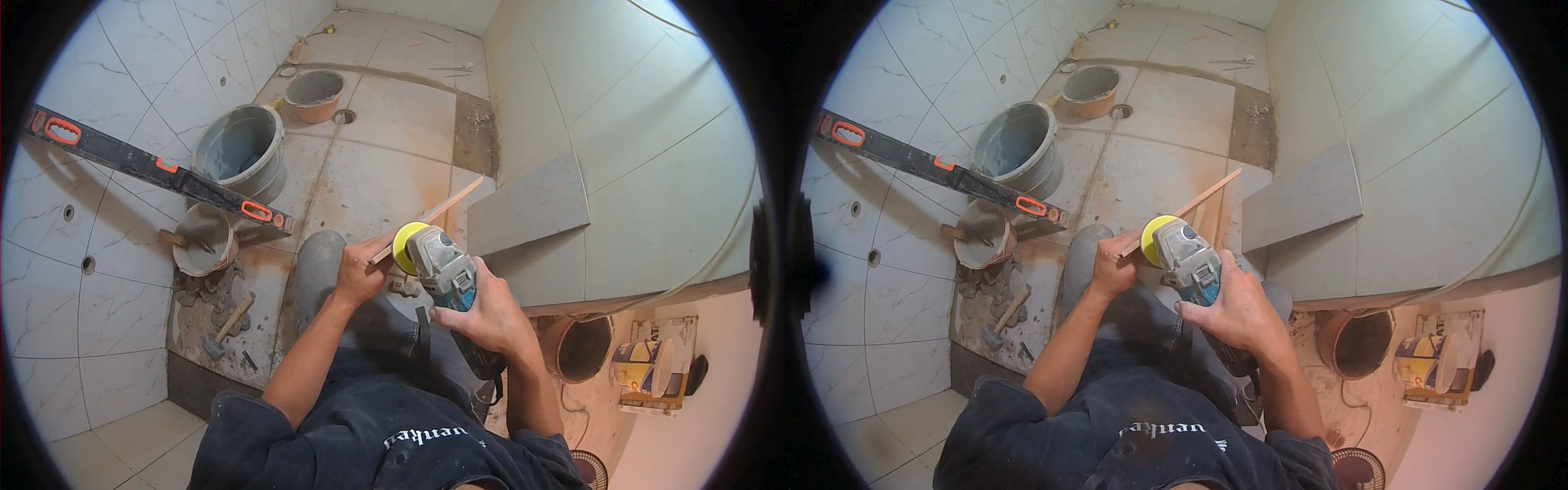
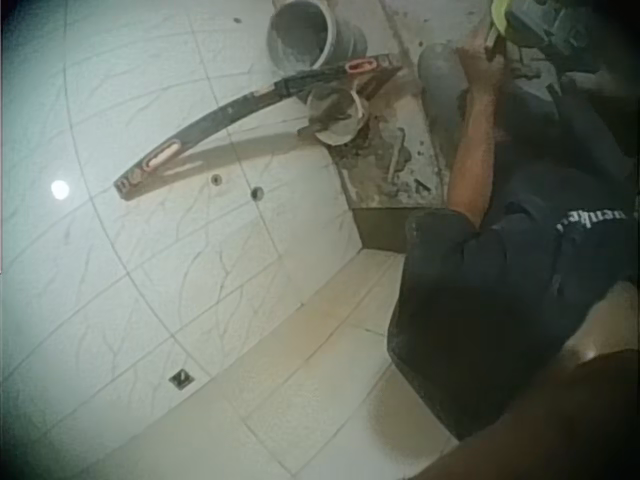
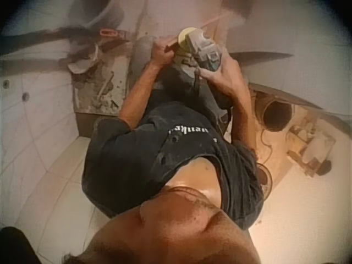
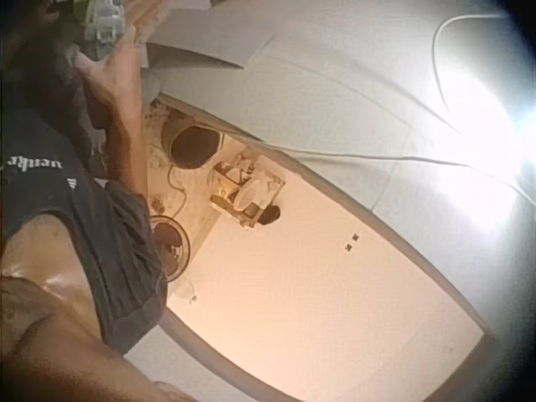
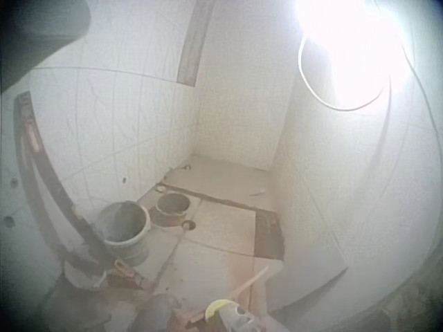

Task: The person cuts a tile using an angle grinder, replaces the disc on the angle grinder by hand, and grinds the edge of the tile with the angle grinder.

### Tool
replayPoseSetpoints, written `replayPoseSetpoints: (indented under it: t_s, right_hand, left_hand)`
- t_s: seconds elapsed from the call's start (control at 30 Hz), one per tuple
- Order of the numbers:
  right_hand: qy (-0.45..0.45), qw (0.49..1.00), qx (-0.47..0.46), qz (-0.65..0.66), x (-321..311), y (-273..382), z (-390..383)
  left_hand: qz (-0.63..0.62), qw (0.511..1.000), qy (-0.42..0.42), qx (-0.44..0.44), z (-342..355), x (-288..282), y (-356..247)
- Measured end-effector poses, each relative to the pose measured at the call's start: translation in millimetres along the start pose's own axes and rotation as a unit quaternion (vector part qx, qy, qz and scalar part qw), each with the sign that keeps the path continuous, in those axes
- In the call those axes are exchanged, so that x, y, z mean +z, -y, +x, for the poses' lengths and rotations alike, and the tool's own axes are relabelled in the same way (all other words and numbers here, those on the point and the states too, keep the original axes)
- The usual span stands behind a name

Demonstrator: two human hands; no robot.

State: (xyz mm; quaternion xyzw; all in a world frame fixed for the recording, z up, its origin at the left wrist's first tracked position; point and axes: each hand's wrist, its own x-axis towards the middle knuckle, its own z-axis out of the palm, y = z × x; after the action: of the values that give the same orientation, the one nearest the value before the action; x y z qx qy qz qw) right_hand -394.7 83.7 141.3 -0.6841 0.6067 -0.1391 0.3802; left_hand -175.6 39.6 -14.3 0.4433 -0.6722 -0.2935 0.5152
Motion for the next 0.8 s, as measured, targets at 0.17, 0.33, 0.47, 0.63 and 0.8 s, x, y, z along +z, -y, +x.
replayPoseSetpoints:
  t_s: [0.17,0.33,0.47,0.63,0.8]
  right_hand:
    - [0.013,1.0,-0.004,0.003,6,1,-1]
    - [0.018,0.999,-0.028,-0.012,11,6,-5]
    - [0.03,0.999,-0.02,-0.004,12,6,-7]
    - [0.037,0.999,-0.02,-0.008,12,8,-7]
    - [0.035,0.999,-0.021,-0.003,12,7,-6]
  left_hand:
    - [0.011,1.0,0.006,0.006,-3,-2,7]
    - [-0.006,1.0,0.006,0.002,-2,1,4]
    - [0.012,1.0,0.007,0.012,1,-2,-5]
    - [0.014,1.0,0.014,0.004,1,-3,-5]
    - [0.018,1.0,0.01,0.017,2,-2,-5]
